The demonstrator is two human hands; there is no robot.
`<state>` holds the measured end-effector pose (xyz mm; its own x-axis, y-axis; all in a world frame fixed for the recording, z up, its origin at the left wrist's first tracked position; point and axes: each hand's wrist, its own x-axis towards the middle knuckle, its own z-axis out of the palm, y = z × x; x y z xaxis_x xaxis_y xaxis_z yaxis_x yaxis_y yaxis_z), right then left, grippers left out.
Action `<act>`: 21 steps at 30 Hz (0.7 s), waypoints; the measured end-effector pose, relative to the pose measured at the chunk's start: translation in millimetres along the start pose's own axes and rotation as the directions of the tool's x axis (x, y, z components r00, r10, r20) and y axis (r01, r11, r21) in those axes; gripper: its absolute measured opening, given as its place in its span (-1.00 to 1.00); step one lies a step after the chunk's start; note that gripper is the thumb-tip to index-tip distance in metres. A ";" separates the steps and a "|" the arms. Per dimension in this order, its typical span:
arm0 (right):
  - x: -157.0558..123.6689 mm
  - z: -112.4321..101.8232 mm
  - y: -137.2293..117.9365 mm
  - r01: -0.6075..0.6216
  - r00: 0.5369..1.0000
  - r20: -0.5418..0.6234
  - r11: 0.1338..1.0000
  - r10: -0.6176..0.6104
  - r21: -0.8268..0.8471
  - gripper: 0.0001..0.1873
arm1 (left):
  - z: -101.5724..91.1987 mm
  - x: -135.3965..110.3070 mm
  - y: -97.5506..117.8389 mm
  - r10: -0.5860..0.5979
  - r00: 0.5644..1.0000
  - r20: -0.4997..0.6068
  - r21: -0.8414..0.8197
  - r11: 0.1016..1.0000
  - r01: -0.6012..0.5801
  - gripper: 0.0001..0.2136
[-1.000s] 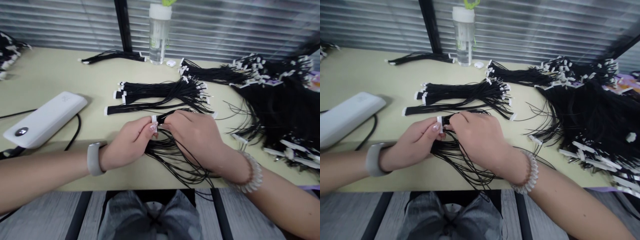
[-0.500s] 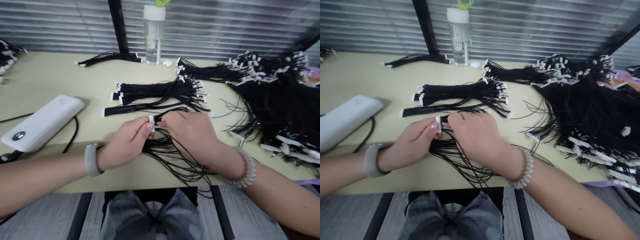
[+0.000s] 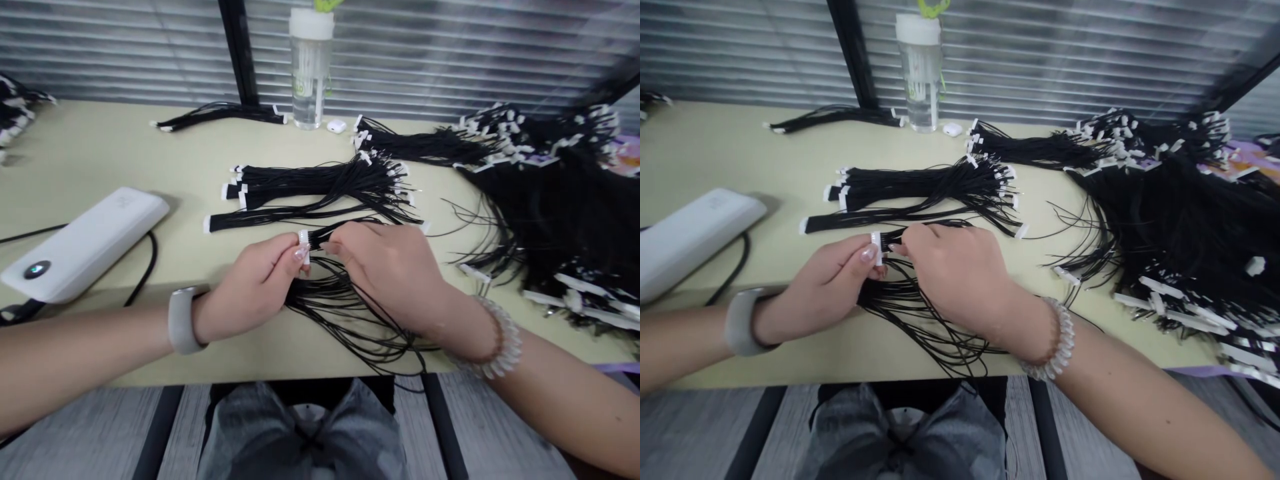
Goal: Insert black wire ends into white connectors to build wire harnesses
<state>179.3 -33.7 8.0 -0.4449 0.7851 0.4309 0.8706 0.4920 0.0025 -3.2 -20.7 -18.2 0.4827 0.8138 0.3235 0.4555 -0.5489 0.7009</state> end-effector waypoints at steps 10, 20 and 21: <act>-1.8 5.1 2.1 0.106 0.994 -0.039 0.992 -0.104 0.066 -0.72 | 0.1 0.2 -0.2 -0.021 0.999 0.024 -0.028 0.999 0.022 -0.72; -2.0 8.8 -0.1 0.086 0.996 -0.043 0.988 -0.081 0.127 -0.73 | 0.4 -1.6 -2.3 -0.045 0.997 0.062 -0.082 0.995 0.050 -0.69; -0.8 7.3 1.4 0.087 0.996 -0.025 0.986 -0.085 0.138 -0.71 | 0.5 -1.3 -1.7 -0.048 0.998 0.049 -0.077 0.996 0.052 -0.69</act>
<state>179.4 -30.8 1.1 -0.5117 0.7308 0.4517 0.7909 0.6061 -0.0848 -4.2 -21.0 -20.2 0.4963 0.8291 0.2576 0.4213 -0.4894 0.7636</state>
